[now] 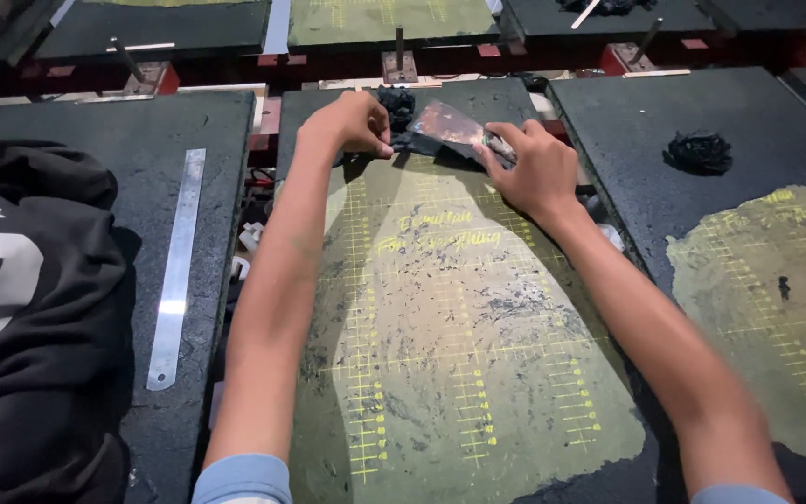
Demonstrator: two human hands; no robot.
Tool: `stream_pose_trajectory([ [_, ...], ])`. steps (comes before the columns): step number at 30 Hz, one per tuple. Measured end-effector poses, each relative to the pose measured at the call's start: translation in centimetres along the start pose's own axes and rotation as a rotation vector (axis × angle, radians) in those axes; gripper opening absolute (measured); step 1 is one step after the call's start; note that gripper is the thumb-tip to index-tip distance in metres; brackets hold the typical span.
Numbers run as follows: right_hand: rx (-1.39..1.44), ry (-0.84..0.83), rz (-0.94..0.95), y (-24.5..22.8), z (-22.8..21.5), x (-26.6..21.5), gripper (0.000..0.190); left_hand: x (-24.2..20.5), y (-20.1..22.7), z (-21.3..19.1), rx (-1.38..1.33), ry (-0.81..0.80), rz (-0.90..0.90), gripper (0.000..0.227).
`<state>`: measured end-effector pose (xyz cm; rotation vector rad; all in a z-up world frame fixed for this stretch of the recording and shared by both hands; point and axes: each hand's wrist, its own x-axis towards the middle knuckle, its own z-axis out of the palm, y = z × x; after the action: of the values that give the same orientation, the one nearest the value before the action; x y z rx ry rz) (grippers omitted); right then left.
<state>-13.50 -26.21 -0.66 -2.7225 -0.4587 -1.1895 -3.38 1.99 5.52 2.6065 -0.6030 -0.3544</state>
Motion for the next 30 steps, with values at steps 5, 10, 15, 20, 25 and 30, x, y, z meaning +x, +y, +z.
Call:
stream_pose_trajectory([
  [5,0.016,0.014,-0.115,-1.1,-0.4,0.2,0.030,1.5,-1.5,1.0,0.060,0.052,0.083,0.012],
  [10,0.064,-0.089,-0.281,-1.2,0.0,0.2,0.036,1.6,-1.5,1.6,0.114,0.085,0.068,0.012],
  [15,0.162,-0.297,-0.329,-2.1,-0.9,0.6,0.032,1.9,-1.7,1.5,0.105,0.076,0.061,0.019],
  [20,0.013,-0.226,-0.195,-4.3,-0.7,-0.3,0.023,5.8,-4.3,3.3,0.096,0.143,0.023,0.016],
  [25,0.073,-0.528,-0.066,-4.8,-2.1,1.9,0.035,2.4,-1.9,1.2,0.075,0.021,0.059,0.017],
  [30,0.122,-0.742,0.186,-4.7,-4.7,3.8,0.041,2.8,-2.2,1.3,0.067,0.026,0.075,0.023],
])
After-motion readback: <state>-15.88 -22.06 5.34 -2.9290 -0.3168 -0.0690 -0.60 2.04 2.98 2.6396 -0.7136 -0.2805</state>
